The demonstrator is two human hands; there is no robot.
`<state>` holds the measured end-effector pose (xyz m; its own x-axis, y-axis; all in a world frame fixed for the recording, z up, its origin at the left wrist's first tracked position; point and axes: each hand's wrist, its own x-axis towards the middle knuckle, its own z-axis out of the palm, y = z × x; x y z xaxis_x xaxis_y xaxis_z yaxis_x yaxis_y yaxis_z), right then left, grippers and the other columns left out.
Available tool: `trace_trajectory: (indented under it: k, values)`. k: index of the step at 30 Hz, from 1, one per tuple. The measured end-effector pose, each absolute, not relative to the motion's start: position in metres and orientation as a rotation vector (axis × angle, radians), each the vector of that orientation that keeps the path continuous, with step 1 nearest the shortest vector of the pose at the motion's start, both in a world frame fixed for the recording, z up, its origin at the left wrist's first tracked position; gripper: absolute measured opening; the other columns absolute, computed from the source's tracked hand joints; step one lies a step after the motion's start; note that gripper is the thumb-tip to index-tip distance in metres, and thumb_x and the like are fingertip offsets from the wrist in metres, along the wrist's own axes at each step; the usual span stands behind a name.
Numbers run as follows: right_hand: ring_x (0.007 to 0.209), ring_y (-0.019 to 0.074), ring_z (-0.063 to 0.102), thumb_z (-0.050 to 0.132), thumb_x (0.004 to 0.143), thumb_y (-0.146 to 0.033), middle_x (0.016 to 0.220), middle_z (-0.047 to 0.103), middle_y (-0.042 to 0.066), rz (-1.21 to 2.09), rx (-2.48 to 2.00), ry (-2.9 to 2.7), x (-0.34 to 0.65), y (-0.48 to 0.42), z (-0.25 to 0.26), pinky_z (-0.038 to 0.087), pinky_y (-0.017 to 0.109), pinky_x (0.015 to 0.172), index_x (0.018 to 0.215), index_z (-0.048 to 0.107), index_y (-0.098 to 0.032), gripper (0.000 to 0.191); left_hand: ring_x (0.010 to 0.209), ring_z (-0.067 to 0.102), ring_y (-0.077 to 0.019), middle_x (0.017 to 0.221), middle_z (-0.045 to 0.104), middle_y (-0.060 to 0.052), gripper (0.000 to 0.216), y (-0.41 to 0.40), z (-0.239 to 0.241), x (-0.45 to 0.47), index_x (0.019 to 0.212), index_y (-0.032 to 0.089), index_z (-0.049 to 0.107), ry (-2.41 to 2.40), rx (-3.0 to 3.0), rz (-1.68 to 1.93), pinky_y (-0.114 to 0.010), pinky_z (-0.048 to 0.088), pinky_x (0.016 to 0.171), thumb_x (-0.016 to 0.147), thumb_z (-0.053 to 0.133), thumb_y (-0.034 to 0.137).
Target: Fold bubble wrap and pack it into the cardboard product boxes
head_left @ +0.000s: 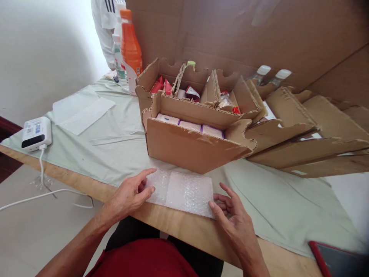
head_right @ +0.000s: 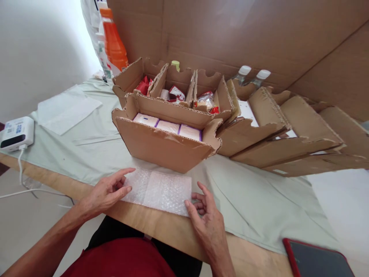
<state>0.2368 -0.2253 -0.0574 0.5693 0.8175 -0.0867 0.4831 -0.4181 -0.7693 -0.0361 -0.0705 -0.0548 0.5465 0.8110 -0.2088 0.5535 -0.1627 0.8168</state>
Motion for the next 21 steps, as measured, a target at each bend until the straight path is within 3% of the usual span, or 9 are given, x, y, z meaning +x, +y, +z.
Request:
trace_trajectory:
  k: [3,7,13,18,21]
  values:
    - [0.070,0.0187,0.067,0.059,0.084,-0.057,0.099,0.073,0.010,0.560,-2.126,-1.108,0.235,-0.225,-0.060,0.056,0.034,0.067,0.140,0.053,-0.018,0.069,0.065,0.053,-0.0159,0.077,0.065,0.000,0.042,-0.072,-0.054,-0.032,0.121,0.021,0.071,1.139,1.951,0.299,-0.028,0.040,0.064,0.088,0.051,0.036]
    - [0.073,0.0197,0.068,0.054,0.087,-0.050,0.097,0.074,0.009,0.498,-2.179,-1.152,0.234,-0.223,-0.066,0.056,0.036,0.072,0.138,0.056,-0.018,0.060,0.061,0.053,-0.0162,0.069,0.065,0.000,0.032,-0.073,-0.057,-0.027,0.099,0.019,0.075,1.176,2.003,0.270,-0.028,0.039,0.063,0.085,0.048,0.028]
    - [0.071,0.0190,0.066,0.054,0.091,-0.045,0.104,0.074,0.009,0.322,-2.190,-1.207,0.237,-0.233,-0.068,0.056,0.036,0.069,0.136,0.056,-0.018,0.053,0.058,0.054,-0.0159,0.065,0.064,0.001,0.030,-0.072,-0.060,-0.028,0.097,0.020,0.074,1.188,2.011,0.280,-0.027,0.039,0.061,0.083,0.048,0.026]
    - [0.104,0.0261,0.067,0.055,0.097,-0.036,0.123,0.069,0.013,-0.112,-2.069,-1.457,0.220,-0.231,-0.050,0.054,0.042,0.090,0.128,0.061,-0.021,0.034,0.060,0.056,-0.0166,0.068,0.068,0.000,0.029,-0.073,-0.058,-0.027,0.097,0.021,0.074,1.194,2.022,0.285,-0.027,0.041,0.061,0.082,0.049,0.025]
    - [0.123,0.0298,0.061,0.053,0.099,-0.028,0.135,0.064,0.015,-0.160,-1.908,-1.784,0.197,-0.211,-0.045,0.050,0.045,0.098,0.131,0.060,-0.022,0.034,0.060,0.057,-0.0167,0.071,0.070,0.000,0.028,-0.073,-0.057,-0.026,0.097,0.021,0.074,1.195,2.031,0.296,-0.027,0.042,0.062,0.083,0.050,0.025]
